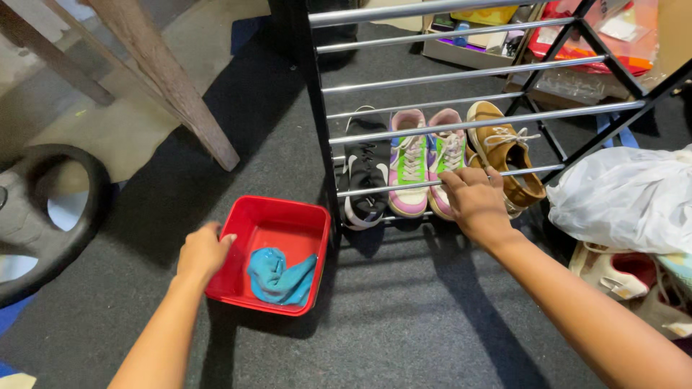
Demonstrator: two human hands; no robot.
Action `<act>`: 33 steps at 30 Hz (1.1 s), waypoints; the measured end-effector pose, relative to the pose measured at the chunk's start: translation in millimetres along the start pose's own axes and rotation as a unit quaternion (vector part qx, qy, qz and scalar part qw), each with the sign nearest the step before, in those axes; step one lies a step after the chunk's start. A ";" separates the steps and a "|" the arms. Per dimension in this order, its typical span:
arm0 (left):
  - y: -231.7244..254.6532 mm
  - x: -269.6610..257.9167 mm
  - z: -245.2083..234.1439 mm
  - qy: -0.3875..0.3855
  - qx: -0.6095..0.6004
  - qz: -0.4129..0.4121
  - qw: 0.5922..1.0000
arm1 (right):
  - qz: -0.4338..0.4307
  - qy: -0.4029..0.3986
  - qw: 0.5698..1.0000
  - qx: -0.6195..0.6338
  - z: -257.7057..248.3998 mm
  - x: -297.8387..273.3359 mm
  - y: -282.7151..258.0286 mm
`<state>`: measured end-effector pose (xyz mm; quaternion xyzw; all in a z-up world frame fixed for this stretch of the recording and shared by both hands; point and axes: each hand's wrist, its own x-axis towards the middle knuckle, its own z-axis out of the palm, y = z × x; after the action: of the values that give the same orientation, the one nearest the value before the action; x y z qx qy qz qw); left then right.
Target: The person removes several pairs of shoes from a metal shoe rack and places them on the floor. Then the person disassembles the shoe rack by removing the horizontal bars one by one.
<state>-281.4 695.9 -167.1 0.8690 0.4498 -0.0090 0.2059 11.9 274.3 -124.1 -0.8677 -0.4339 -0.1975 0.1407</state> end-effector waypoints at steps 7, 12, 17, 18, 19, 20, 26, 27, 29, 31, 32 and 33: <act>-13.9 -6.1 4.9 -0.005 0.003 -0.010 1.000 | 0.025 -0.026 0.998 0.048 7.2 4.8 2.3; -24.5 -9.8 -4.2 -0.007 -0.013 -0.054 0.998 | 0.029 -0.039 0.996 0.070 10.2 5.9 -4.7; -54.5 -6.2 -10.3 -0.003 -0.016 -0.089 0.996 | 0.008 -0.032 0.992 0.122 17.3 -2.2 -25.0; -61.0 -5.5 -11.2 0.003 -0.020 -0.096 0.995 | 0.005 -0.039 0.991 0.130 16.7 -2.3 -28.4; -68.1 -3.7 -12.7 0.008 -0.023 -0.102 0.994 | 0.003 -0.045 0.989 0.139 16.2 -2.8 -32.9; -75.7 -1.3 -14.7 0.011 -0.017 -0.104 0.994 | 0.002 -0.052 0.988 0.147 16.0 -2.6 -37.7; -102.5 1.0 -18.6 0.025 -0.015 -0.117 0.993 | -0.037 -0.057 0.984 0.166 10.0 -4.9 -59.6; -100.8 -0.7 -21.8 0.032 -0.011 -0.106 0.994 | -0.044 -0.056 0.984 0.165 7.2 -4.5 -60.0; -88.5 -8.6 -31.5 0.118 0.028 -0.026 0.992 | -0.057 -0.054 0.983 0.163 0.3 -3.1 -60.0; -67.7 -21.4 -50.0 0.274 0.095 0.116 0.950 | -0.061 -0.048 0.985 0.156 -9.2 -2.9 -62.5; -52.9 -29.6 -57.7 0.288 0.043 0.146 0.945 | -0.062 -0.044 0.985 0.152 -15.0 -3.2 -64.4; -34.2 -38.6 -60.8 0.300 -0.011 0.177 0.937 | -0.056 -0.025 0.986 0.156 -21.8 -6.5 -66.5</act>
<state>-341.6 705.6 -115.7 0.8948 0.3292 0.2934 0.0692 -50.3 299.6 -103.0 -0.8139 -0.5107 -0.1134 0.2526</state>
